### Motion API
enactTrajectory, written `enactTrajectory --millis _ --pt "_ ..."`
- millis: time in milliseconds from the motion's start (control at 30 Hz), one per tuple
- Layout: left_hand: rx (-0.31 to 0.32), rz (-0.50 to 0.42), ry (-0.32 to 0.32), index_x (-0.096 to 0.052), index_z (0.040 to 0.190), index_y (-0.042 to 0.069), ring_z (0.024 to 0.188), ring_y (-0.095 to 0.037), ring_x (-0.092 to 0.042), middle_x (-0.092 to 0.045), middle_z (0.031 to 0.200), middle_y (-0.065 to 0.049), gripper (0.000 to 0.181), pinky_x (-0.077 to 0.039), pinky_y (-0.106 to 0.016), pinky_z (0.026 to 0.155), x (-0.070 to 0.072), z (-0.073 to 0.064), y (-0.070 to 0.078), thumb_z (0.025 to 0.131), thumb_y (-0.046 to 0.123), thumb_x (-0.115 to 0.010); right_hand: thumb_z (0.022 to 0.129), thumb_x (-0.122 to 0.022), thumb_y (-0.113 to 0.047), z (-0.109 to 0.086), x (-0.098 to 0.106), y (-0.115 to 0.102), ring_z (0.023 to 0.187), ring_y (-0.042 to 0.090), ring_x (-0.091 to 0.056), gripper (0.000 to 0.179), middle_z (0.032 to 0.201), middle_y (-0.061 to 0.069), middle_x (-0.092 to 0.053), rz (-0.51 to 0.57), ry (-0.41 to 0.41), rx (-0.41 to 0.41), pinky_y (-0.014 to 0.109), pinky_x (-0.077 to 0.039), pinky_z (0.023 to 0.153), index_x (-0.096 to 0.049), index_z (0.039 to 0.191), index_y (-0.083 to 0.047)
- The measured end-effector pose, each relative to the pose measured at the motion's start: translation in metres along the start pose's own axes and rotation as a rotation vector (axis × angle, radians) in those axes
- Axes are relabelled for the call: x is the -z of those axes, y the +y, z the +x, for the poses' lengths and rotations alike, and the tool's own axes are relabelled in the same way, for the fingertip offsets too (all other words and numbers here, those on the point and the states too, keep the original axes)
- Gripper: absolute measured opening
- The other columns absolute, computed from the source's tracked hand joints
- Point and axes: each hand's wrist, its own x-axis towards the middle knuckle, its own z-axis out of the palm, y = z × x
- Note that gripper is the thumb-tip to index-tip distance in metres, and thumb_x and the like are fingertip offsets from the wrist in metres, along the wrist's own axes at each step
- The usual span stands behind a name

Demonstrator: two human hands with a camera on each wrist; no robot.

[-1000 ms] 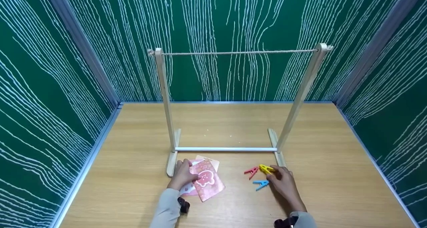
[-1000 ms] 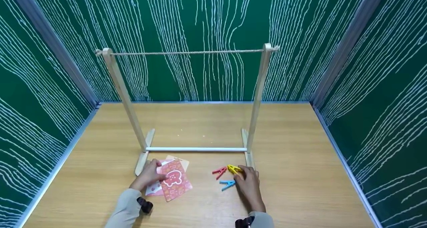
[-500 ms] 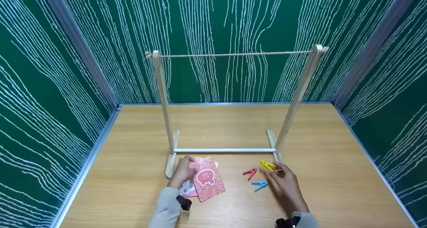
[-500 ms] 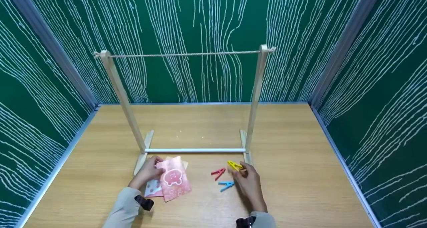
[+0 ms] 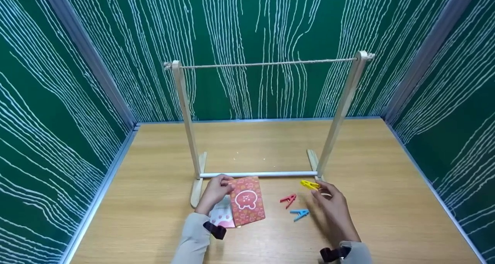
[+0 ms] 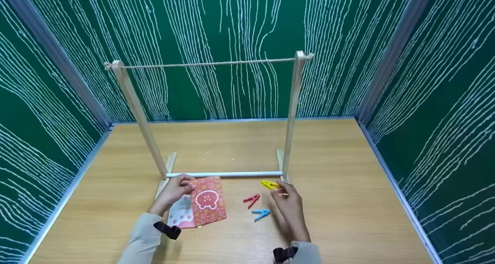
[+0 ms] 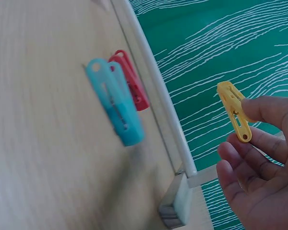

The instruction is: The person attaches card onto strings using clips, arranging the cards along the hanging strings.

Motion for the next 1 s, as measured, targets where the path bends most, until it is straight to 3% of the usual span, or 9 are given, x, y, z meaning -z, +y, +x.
enactTrajectory --millis 200,367,500,633,867,1000 --pt "-0.036 -0.094 -0.003 -0.061 0.106 -0.011 0.077 -0.015 -0.068 -0.070 0.087 -0.014 0.023 -0.057 -0.029 0.074 -0.006 0.003 0.009 0.087 0.001 -0.064 0.094 -0.062 -0.031 -0.001 0.004 -0.007 0.125 0.028 -0.046 0.055 0.138 0.014 -0.047 0.010 -0.009 0.002 0.039 -0.043 0.103 -0.045 0.142 -0.012" --pt "-0.055 -0.138 -0.009 -0.061 0.104 -0.014 0.078 -0.021 -0.070 -0.071 0.088 -0.021 0.021 -0.057 -0.031 0.075 -0.012 0.011 0.016 0.087 -0.001 -0.064 0.093 -0.064 -0.030 -0.002 0.005 -0.011 0.121 0.026 -0.051 0.054 0.133 0.015 -0.052 0.016 0.017 0.040 0.023 -0.048 0.090 -0.048 0.139 -0.008" --pt "-0.060 -0.151 -0.022 -0.061 0.104 -0.015 0.078 -0.021 -0.070 -0.071 0.091 -0.023 0.022 -0.058 -0.032 0.075 -0.016 0.014 0.025 0.086 -0.002 -0.064 0.092 -0.066 -0.022 -0.002 0.005 -0.014 0.105 0.008 -0.058 0.047 0.128 0.017 -0.056 0.017 0.056 0.116 0.013 -0.048 0.077 -0.054 0.133 -0.003" --pt "-0.063 -0.164 -0.023 -0.063 0.105 -0.011 0.079 -0.016 -0.070 -0.072 0.092 -0.018 0.023 -0.057 -0.029 0.076 -0.021 0.017 0.035 0.087 0.003 -0.066 0.090 -0.068 -0.023 -0.003 0.006 -0.018 0.095 -0.004 -0.055 0.047 0.126 0.016 -0.058 0.022 0.067 0.122 0.012 -0.048 0.077 -0.056 0.131 -0.004" --pt "-0.088 -0.172 -0.034 -0.065 0.105 -0.008 0.078 -0.012 -0.068 -0.072 0.090 -0.015 0.022 -0.057 -0.029 0.076 -0.029 0.021 0.052 0.087 0.003 -0.066 0.091 -0.066 -0.028 -0.004 0.013 -0.034 0.116 0.021 -0.055 0.051 0.130 0.017 -0.056 0.027 0.053 0.128 0.009 -0.046 0.083 -0.053 0.134 -0.005" --pt "-0.105 -0.152 -0.022 -0.066 0.105 -0.007 0.078 -0.012 -0.068 -0.072 0.093 -0.016 0.022 -0.058 -0.033 0.077 -0.032 0.023 0.061 0.087 0.006 -0.067 0.091 -0.066 -0.029 -0.002 0.018 -0.044 0.120 0.026 -0.054 0.053 0.134 0.018 -0.055 0.002 0.043 0.157 0.007 -0.044 0.084 -0.051 0.136 -0.005"
